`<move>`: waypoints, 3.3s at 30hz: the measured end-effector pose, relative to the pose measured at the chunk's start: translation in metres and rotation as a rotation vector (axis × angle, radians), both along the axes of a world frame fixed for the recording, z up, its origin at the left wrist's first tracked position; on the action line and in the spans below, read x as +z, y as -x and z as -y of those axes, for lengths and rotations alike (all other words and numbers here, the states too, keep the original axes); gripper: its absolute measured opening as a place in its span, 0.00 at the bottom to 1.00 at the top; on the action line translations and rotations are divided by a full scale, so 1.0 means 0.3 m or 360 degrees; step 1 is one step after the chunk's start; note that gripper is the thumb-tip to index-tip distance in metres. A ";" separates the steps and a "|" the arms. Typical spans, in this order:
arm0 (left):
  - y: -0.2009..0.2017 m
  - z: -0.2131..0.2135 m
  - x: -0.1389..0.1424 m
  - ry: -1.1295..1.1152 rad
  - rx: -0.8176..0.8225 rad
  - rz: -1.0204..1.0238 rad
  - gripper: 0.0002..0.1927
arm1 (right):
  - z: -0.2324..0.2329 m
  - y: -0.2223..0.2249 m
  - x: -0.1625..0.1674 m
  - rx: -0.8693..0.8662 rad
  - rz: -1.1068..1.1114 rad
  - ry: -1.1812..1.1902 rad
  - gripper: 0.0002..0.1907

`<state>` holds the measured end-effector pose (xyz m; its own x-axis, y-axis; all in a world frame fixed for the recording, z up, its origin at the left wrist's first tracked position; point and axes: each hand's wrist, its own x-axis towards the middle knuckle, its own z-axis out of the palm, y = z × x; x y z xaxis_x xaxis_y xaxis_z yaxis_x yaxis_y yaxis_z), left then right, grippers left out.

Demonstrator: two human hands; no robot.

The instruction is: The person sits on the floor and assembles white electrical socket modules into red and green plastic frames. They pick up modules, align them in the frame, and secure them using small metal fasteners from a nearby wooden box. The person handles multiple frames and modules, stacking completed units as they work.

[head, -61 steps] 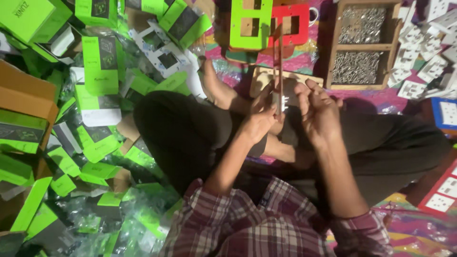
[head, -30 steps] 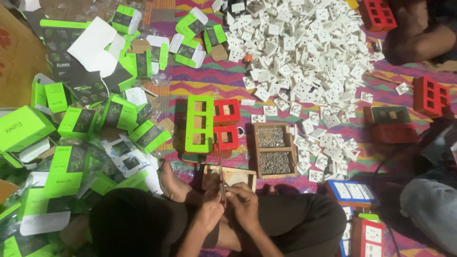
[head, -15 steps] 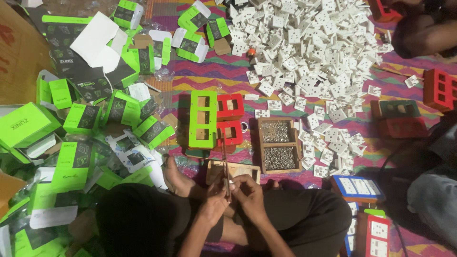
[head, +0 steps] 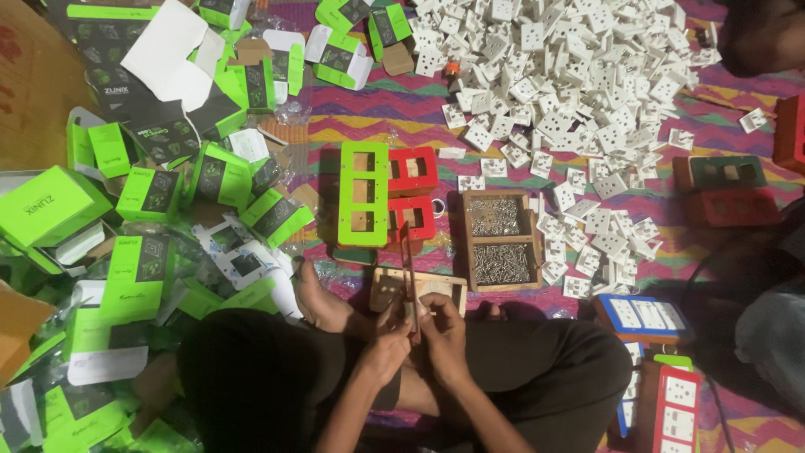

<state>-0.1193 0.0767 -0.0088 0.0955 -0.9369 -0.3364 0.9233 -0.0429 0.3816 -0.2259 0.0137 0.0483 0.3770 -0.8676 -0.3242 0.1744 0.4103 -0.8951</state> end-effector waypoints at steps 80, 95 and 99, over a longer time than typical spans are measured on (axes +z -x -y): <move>0.019 -0.012 0.009 0.0021 0.0085 -0.0055 0.43 | 0.072 0.080 0.083 0.0428 -0.0409 0.0913 0.08; 0.016 -0.016 0.003 0.0005 0.0065 -0.0080 0.43 | 0.077 0.090 0.066 0.0462 -0.0359 0.0832 0.09; 0.023 -0.014 -0.014 0.0028 0.0051 0.0015 0.44 | 0.073 0.089 0.045 0.0414 -0.0312 0.0745 0.06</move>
<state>-0.1262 0.0811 -0.0131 0.1286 -0.9392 -0.3185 0.9204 -0.0066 0.3910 -0.2526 -0.0081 0.0619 0.5691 -0.8222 -0.0129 -0.0673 -0.0309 -0.9973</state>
